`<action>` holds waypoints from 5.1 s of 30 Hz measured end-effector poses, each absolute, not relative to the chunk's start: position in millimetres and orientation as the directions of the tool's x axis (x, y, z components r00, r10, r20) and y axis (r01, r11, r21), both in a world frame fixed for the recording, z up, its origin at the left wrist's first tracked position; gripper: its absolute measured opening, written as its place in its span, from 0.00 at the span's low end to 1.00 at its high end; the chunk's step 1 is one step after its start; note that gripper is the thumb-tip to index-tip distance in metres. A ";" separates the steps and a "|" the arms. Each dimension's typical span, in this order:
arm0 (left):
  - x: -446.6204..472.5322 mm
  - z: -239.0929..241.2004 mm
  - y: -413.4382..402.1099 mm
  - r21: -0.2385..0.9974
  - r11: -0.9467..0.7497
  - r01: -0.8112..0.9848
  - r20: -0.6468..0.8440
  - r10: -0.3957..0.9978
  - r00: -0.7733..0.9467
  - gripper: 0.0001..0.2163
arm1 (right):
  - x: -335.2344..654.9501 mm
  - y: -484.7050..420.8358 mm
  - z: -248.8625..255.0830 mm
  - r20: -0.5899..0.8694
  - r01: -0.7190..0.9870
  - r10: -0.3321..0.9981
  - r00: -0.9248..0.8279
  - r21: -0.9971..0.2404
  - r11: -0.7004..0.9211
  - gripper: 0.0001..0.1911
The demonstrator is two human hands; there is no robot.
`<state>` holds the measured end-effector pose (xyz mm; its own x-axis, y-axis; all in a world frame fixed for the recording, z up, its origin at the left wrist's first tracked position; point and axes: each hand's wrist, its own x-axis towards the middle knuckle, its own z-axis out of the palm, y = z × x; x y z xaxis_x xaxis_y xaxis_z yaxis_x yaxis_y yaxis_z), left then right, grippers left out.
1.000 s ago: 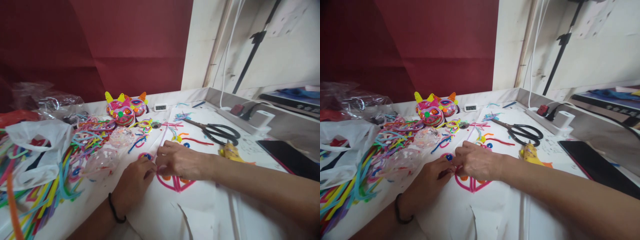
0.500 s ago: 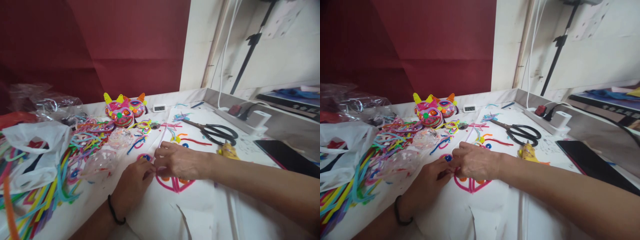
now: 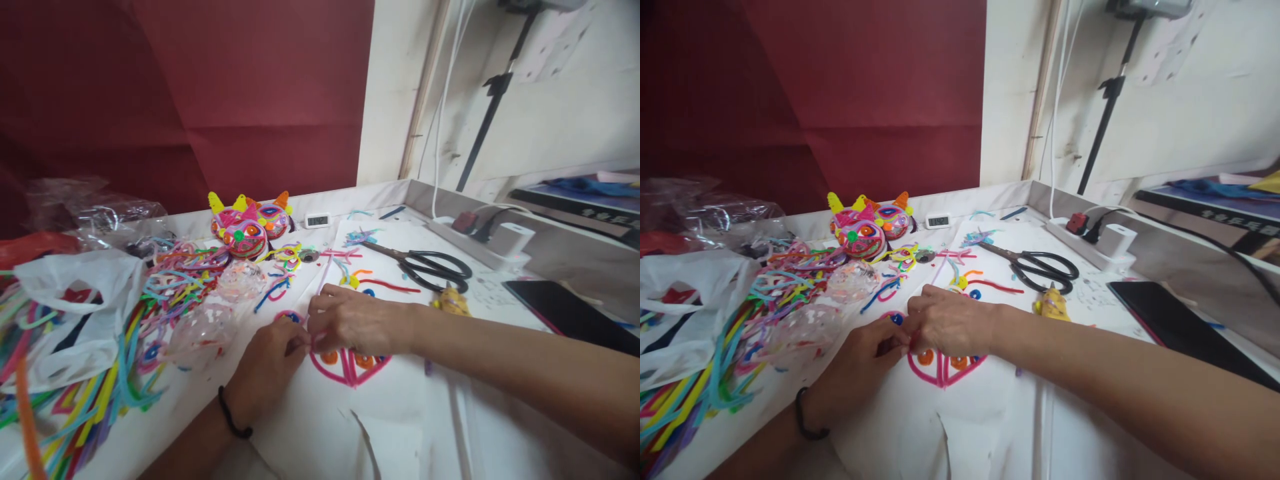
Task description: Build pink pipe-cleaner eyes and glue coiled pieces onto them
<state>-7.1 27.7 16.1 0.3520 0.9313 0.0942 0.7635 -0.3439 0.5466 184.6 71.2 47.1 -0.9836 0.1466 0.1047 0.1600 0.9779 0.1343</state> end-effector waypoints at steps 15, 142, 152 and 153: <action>-9.3 20.8 34.6 0.429 -0.521 0.738 0.073 0.834 0.547 0.11 | 187.7 78.1 40.4 0.130 0.182 0.185 -0.974 -0.039 0.983 0.11; -33.2 7.1 35.1 -0.126 -0.774 0.620 0.610 0.433 0.664 0.13 | 220.7 106.0 50.9 -0.019 0.844 0.843 -0.537 -0.019 0.537 0.10; -30.1 1.5 35.0 0.246 -0.719 0.649 0.590 0.643 0.488 0.10 | 208.3 108.7 47.7 -0.111 0.886 0.883 -0.456 0.042 0.462 0.12; -29.9 0.8 35.0 0.274 -0.710 0.648 0.581 0.659 0.477 0.10 | 207.9 108.0 48.6 -0.124 0.891 0.887 -0.445 0.044 0.453 0.12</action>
